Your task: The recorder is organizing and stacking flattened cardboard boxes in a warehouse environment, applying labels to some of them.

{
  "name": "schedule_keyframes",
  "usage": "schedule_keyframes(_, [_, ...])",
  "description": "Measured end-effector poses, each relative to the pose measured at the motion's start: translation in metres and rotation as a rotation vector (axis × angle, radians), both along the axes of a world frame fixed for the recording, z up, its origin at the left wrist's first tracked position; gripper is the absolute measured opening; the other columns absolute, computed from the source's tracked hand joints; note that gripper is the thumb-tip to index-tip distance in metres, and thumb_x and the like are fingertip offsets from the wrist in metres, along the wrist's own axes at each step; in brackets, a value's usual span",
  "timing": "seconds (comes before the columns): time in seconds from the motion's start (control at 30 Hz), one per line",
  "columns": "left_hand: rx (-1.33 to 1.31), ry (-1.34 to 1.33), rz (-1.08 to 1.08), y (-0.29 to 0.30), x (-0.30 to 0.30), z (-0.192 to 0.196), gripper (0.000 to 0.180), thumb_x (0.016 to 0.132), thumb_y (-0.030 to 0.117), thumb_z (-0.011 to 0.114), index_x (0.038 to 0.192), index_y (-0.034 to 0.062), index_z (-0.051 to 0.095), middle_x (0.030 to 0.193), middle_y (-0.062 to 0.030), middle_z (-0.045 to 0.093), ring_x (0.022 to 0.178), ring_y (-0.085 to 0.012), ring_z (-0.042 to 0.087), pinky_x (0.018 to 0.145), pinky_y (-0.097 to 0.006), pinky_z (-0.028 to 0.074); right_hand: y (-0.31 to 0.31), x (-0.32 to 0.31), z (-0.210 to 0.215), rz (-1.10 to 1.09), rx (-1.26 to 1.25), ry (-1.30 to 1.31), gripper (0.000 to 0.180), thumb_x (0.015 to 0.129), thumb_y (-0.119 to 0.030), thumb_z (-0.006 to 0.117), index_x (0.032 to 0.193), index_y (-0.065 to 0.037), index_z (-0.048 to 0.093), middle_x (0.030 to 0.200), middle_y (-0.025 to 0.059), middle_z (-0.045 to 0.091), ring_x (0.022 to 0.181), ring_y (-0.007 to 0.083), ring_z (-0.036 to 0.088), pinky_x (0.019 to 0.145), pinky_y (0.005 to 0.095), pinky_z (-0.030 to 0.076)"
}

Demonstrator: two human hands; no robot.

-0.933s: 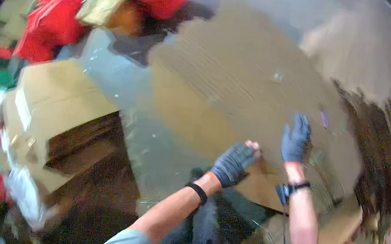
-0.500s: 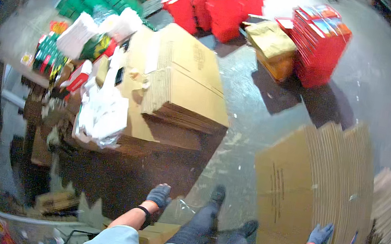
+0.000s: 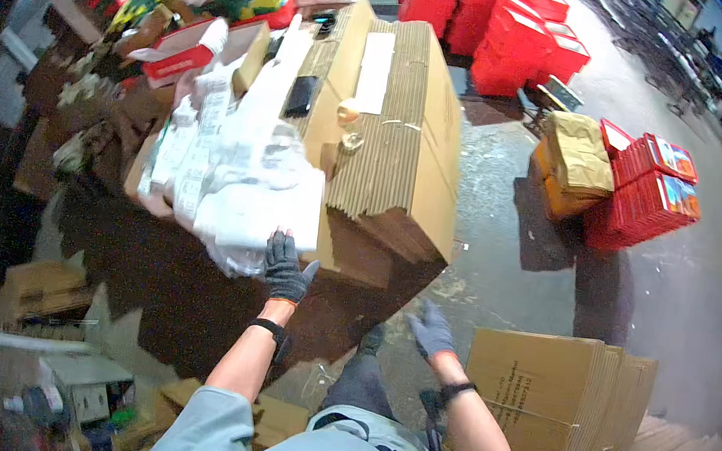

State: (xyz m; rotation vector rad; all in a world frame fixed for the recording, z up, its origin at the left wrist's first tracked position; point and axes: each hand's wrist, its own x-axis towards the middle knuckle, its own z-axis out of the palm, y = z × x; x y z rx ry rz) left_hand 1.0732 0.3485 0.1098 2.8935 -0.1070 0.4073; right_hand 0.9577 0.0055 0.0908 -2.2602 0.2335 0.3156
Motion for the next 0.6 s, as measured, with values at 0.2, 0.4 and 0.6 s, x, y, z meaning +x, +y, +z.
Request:
schedule_keyframes(0.2, [0.427, -0.06, -0.14, 0.071, 0.039, -0.087, 0.085, 0.094, 0.054, 0.056, 0.151, -0.0054, 0.036, 0.156, -0.0324, 0.031, 0.148, -0.0464, 0.025, 0.123, -0.057, 0.018, 0.105, 0.076, 0.06, 0.138, 0.146, -0.184, 0.057, 0.094, -0.034, 0.064, 0.139, -0.002, 0.055, 0.139, 0.0244, 0.057, 0.13, 0.0399, 0.053, 0.111, 0.0433, 0.042])
schedule_keyframes(0.4, [0.351, -0.036, -0.3, 0.063, 0.058, -0.043, 0.039, 0.097, 0.028, 0.055, 0.121, -0.0009, 0.064, 0.129, -0.0236, 0.062, 0.126, -0.0416, 0.054, 0.111, -0.052, 0.037, 0.038, -0.013, 0.05, -0.002, -0.109, 0.404, 0.059, 0.085, -0.043, 0.061, 0.125, 0.0, 0.065, 0.124, 0.0274, 0.066, 0.116, 0.0434, 0.062, 0.099, 0.0476, 0.05])
schedule_keyframes(0.6, [-0.326, 0.098, -0.072, 0.033, 0.066, -0.006, 0.024, 0.093, 0.021, 0.059, 0.094, 0.0017, 0.073, 0.091, -0.0213, 0.071, 0.083, -0.0351, 0.07, 0.075, -0.043, 0.053, -0.01, -0.116, -0.043, -0.284, -0.174, 0.389, 0.06, 0.087, -0.044, 0.066, 0.132, -0.004, 0.062, 0.127, 0.0252, 0.065, 0.118, 0.0408, 0.062, 0.101, 0.045, 0.05])
